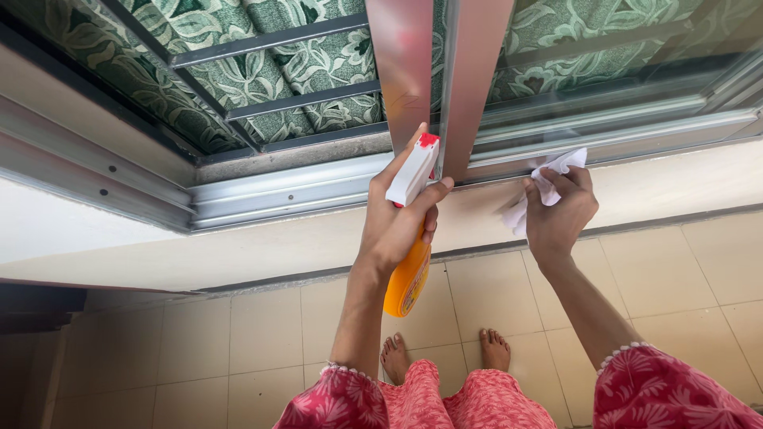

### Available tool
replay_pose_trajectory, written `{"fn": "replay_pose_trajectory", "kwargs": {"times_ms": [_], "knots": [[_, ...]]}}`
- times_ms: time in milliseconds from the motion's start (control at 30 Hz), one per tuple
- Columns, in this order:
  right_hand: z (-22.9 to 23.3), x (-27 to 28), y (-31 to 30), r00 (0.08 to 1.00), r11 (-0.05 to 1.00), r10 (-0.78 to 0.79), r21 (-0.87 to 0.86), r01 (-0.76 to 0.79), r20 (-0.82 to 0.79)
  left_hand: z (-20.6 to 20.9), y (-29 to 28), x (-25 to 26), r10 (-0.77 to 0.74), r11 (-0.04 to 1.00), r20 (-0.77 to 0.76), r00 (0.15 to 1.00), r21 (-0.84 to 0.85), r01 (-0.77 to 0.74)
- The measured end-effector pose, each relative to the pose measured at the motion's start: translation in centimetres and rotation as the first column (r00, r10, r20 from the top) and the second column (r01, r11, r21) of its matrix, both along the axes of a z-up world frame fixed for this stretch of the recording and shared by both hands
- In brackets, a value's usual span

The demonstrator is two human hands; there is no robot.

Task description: The person cleans a sliding window by spraying a cleaning solution from a yellow bottle and wiping the glass and frame with a white cloth. The person systematically wipes the lower frame, vertical mullion, and glass panes.

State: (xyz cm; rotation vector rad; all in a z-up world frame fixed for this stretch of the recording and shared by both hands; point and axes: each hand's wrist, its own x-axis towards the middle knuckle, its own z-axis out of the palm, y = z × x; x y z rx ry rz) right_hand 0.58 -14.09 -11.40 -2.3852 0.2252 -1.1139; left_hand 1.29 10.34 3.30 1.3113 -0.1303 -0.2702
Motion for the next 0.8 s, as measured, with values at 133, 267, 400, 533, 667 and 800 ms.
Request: {"fn": "replay_pose_trajectory", "kwargs": {"times_ms": [133, 267, 400, 533, 667, 800], "knots": [[0.4, 1.3, 2.3, 0.992, 0.948, 0.097, 0.310, -0.068, -0.077, 0.0, 0.9, -0.6, 0.031, 0.999, -0.010, 0.999, 0.041, -0.030], [0.4, 1.6, 6.2, 0.984, 0.934, 0.157, 0.336, -0.119, -0.087, -0.6, 2.8, -1.0, 0.077, 0.997, -0.010, 0.997, -0.016, -0.077], [-0.1, 1.7, 10.3, 0.990, 0.955, 0.109, 0.287, -0.080, -0.088, -1.7, 5.7, -0.9, 0.167, 0.984, -0.073, 0.983, 0.069, -0.162], [-0.9, 1.7, 10.1, 0.988, 0.953, 0.114, 0.291, -0.078, -0.109, -2.4, 9.1, -1.1, 0.227, 0.969, -0.078, 0.971, 0.118, -0.217], [-1.7, 2.1, 9.8, 0.993, 0.955, 0.097, 0.288, -0.072, -0.074, -1.9, 11.5, -1.3, 0.248, 0.959, -0.070, 0.966, 0.157, -0.235], [0.3, 1.8, 10.5, 0.988, 0.917, 0.049, 0.399, 0.015, -0.149, -1.6, 13.0, -1.1, 0.257, 0.950, -0.103, 0.961, 0.207, -0.232]]}}
